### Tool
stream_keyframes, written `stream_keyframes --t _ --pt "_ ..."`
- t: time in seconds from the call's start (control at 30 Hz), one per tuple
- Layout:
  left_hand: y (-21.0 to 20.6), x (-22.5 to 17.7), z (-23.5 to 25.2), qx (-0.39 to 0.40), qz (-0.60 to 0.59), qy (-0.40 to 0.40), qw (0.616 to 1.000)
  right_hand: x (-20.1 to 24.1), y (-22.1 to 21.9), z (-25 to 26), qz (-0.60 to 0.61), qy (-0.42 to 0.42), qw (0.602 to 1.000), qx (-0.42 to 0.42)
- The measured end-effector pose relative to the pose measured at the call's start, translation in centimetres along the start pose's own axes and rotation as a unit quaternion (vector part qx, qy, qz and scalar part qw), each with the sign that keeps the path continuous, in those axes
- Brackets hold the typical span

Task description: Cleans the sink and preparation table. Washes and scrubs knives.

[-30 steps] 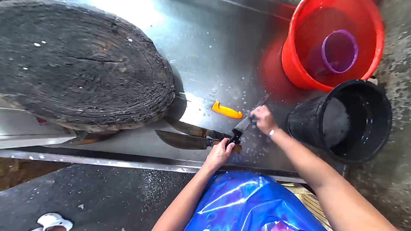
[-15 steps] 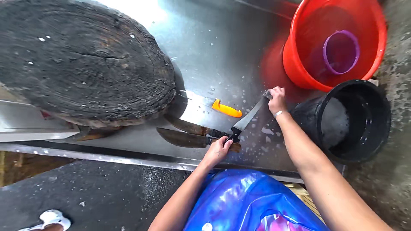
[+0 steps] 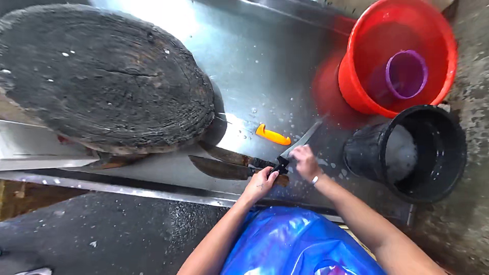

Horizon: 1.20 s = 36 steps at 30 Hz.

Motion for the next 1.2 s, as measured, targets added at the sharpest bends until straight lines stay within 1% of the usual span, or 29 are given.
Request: stream_keyframes --t 0.1,0.13,0.17,0.2,0.27,0.3,0.33,0.4,0.43,0.47,0.5,0.53,0.6,0.63,0.67,0.7,0.73,0.77,0.8,0.83,0.87,0.9,0.93,0.97,1.0,1.07,1.1,1.13,1.2 --pt "-0.6 0.4 -0.4 0.011 -0.002 0.007 1.000 -7.6 2.6 4.0 -0.034 -0.072 0.996 -0.026" --pt "-0.7 0.6 -0.4 0.016 -0.006 0.005 1.000 -8.9 3.9 5.0 -0.041 -0.093 0.994 -0.036" --pt "-0.6 0.8 -0.4 0.018 -0.012 0.002 1.000 -8.2 4.7 5.0 -0.039 -0.101 0.993 -0.035" --pt "-0.3 0.9 -0.3 0.015 -0.016 -0.004 1.000 -6.2 4.6 4.1 -0.031 -0.092 0.995 -0.029" --pt "0.5 0.4 0.1 0.014 -0.017 -0.011 1.000 -3.2 2.3 2.4 -0.002 -0.040 0.999 -0.027" --pt "0.6 0.4 0.0 0.018 -0.015 -0.008 1.000 -3.5 1.5 2.1 0.006 -0.034 0.999 -0.022" --pt "0.6 0.3 -0.2 0.024 -0.016 -0.005 1.000 -5.0 1.8 2.8 0.001 -0.055 0.998 -0.019" --pt "0.2 0.3 -0.7 0.031 -0.033 0.003 0.999 -9.3 4.6 6.1 -0.035 -0.183 0.982 -0.027" --pt "-0.2 0.3 -1.3 0.030 -0.035 0.006 0.999 -10.5 6.3 7.2 -0.032 -0.240 0.970 -0.038" --pt "-0.2 0.1 -2.0 0.023 -0.019 0.002 1.000 -9.9 7.8 7.2 -0.017 -0.268 0.962 -0.053" --pt "0.3 -0.5 -2.3 0.007 0.020 -0.012 1.000 -7.5 9.3 6.7 -0.002 -0.259 0.963 -0.078" --pt "0.8 -1.3 -2.5 -0.014 0.064 -0.035 0.997 -4.4 10.6 5.3 0.007 -0.212 0.970 -0.122" --pt "0.7 -2.0 -3.2 -0.040 0.122 -0.074 0.989 0.5 12.9 0.1 -0.003 -0.075 0.968 -0.238" --pt "0.6 -2.0 -3.2 -0.046 0.141 -0.084 0.985 1.6 14.8 -2.6 -0.034 -0.023 0.956 -0.291" --pt "0.6 -2.1 -3.2 -0.051 0.153 -0.088 0.983 1.6 17.4 -4.6 -0.079 -0.009 0.941 -0.329" --pt "0.4 -2.0 -3.2 -0.053 0.153 -0.087 0.983 0.5 20.2 -6.0 -0.121 -0.037 0.934 -0.335" --pt "0.3 -2.0 -3.1 -0.051 0.144 -0.084 0.985 -1.5 22.7 -6.7 -0.156 -0.098 0.937 -0.298" --pt "0.3 -2.0 -2.8 -0.042 0.132 -0.078 0.987 -4.4 24.2 -6.9 -0.175 -0.176 0.942 -0.227" --pt "0.1 -2.0 -2.4 -0.029 0.122 -0.069 0.990 -7.9 24.4 -7.2 -0.181 -0.256 0.941 -0.131" --pt "-0.1 -1.8 -2.1 -0.023 0.125 -0.056 0.990 -11.4 23.3 -7.9 -0.182 -0.324 0.928 -0.021" --pt "-0.3 -1.8 -1.8 -0.026 0.139 -0.044 0.989 -14.2 21.7 -9.1 -0.176 -0.368 0.908 0.095" --pt "-0.4 -2.0 -1.7 -0.032 0.155 -0.028 0.987 -15.4 20.7 -10.0 -0.164 -0.384 0.889 0.189" --pt "-0.2 -2.4 -1.5 -0.040 0.168 -0.013 0.985 -15.3 21.1 -10.1 -0.146 -0.372 0.892 0.212" --pt "0.1 -2.7 -1.4 -0.044 0.171 -0.001 0.984 -14.0 22.6 -9.7 -0.114 -0.346 0.919 0.153" --pt "0.1 -2.6 -1.4 -0.043 0.168 0.005 0.985 -11.9 24.4 -9.5 -0.074 -0.316 0.943 0.067" --pt "-0.3 -2.0 -1.5 -0.039 0.145 -0.002 0.989 -6.3 26.9 -9.9 -0.007 -0.251 0.964 -0.082" --pt "-0.3 -1.8 -1.4 -0.034 0.128 -0.010 0.991 -3.2 26.8 -9.7 0.017 -0.206 0.971 -0.124" --pt "-0.3 -1.5 -1.2 -0.029 0.102 -0.019 0.994 -0.2 25.6 -9.2 0.026 -0.154 0.978 -0.138" --pt "-0.7 -0.9 -1.0 -0.019 0.050 -0.034 0.998 4.1 20.6 -7.4 0.033 -0.078 0.991 -0.103"
Point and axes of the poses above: each hand's wrist, its own z-axis towards the middle knuckle, its own y-axis out of the back of the hand, x = y × z, the point moved 4 cm from there along z, towards the middle knuckle, and after that the axes turned 5 degrees about -y, right-handed, at the moved point
